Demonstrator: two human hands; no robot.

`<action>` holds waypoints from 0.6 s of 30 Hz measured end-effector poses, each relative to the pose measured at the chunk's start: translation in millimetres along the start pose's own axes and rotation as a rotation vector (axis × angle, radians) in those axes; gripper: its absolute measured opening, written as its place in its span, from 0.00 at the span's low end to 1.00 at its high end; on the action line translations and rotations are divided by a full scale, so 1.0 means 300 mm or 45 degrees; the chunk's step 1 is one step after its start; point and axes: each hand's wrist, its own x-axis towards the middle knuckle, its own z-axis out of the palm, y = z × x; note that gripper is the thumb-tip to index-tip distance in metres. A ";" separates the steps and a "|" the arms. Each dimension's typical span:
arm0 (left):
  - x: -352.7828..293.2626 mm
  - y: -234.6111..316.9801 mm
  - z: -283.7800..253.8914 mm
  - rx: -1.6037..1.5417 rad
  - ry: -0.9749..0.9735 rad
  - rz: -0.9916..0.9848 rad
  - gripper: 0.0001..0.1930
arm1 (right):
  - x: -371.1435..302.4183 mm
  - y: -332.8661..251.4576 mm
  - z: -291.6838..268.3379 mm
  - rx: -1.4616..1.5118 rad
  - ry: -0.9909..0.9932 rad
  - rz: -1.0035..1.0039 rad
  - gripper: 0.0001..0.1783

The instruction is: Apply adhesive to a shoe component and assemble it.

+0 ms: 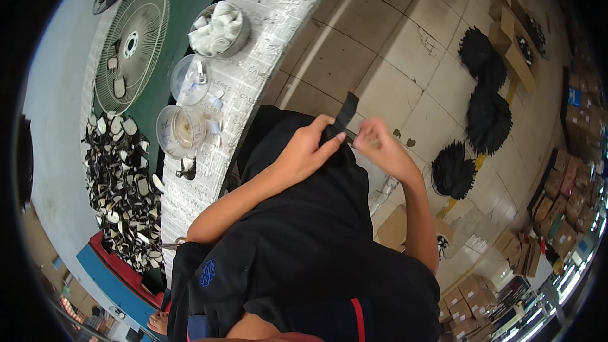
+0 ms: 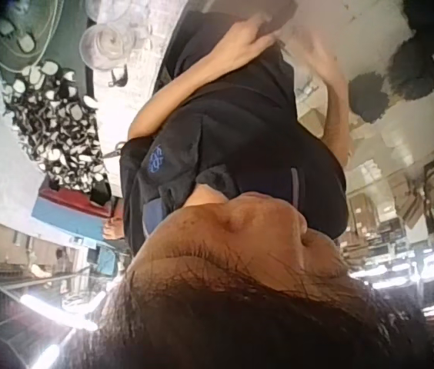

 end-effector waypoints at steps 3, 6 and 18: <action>0.021 -0.041 0.012 -0.204 0.003 -0.170 0.11 | -0.120 0.026 0.059 -0.006 -0.292 0.148 0.21; 0.030 -0.047 0.020 -0.533 -0.059 -0.284 0.06 | -0.156 0.056 0.119 0.106 -0.025 0.159 0.16; -0.014 0.033 -0.144 -0.404 -0.336 -0.255 0.15 | -0.184 -0.079 0.066 0.794 -0.061 0.182 0.11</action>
